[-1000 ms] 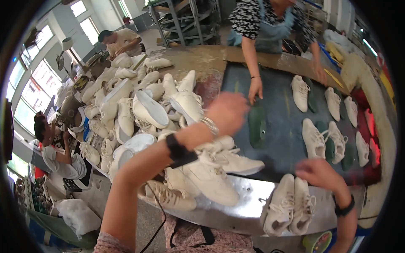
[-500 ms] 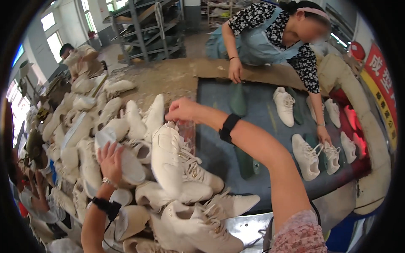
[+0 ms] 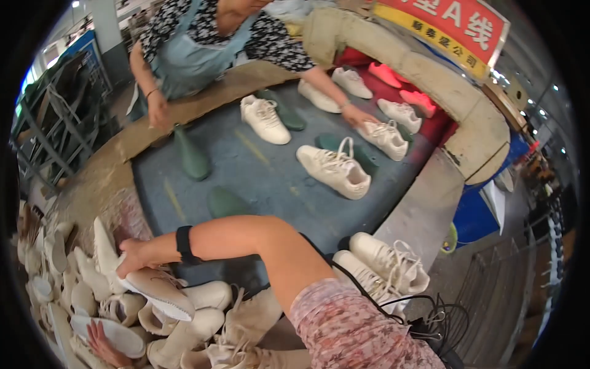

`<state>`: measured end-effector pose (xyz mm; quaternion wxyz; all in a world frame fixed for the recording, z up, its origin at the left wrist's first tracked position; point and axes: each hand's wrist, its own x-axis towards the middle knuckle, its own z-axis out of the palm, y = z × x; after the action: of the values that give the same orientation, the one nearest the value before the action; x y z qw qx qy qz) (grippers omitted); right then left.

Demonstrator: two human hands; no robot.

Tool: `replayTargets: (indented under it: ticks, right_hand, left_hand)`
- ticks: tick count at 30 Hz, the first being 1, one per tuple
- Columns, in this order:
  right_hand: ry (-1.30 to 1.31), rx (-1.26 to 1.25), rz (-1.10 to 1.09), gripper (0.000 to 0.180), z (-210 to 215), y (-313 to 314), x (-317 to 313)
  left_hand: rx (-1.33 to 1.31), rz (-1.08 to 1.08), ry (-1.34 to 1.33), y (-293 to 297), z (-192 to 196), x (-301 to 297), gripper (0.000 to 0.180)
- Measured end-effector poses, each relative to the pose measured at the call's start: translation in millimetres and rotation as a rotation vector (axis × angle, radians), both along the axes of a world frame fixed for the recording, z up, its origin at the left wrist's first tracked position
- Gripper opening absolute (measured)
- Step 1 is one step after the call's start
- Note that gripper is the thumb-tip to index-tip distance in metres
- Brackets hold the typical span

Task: The recorder is sorting newly manufactured white sneakers onto a conveyor belt in a factory setting.

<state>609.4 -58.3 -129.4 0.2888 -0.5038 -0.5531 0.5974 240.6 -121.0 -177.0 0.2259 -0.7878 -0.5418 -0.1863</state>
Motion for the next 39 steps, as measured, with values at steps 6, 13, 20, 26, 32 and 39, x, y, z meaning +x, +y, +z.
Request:
replayTargets:
  ticks: [6,13,20,26,32,39]
  right_hand:
    - [-0.489,0.616,-0.271,0.068,52,52,72]
    - [-0.811,0.980,-0.465,0.085,-73,134,116]
    - [-1.394,0.998,-0.434,0.058,-119,144,111]
    - [-1.122,0.578,-0.465,0.070,-84,192,181]
    - [-0.939,0.833,0.162,0.048,-55,99,122]
    - [-0.622,1.007,0.619,0.036,58,-60,-23]
  left_hand:
    - [-0.074,0.105,0.059,-12,28,29,0.038]
    - [-0.153,0.008,-1.076,-3,-19,-41,0.043]
    - [-0.074,0.109,-0.179,-35,42,46,0.041]
    - [0.017,0.095,-0.055,-23,24,47,0.038]
    - [0.044,0.096,-0.122,-17,39,38,0.034]
    - [0.064,0.121,-0.191,-12,22,34,0.032]
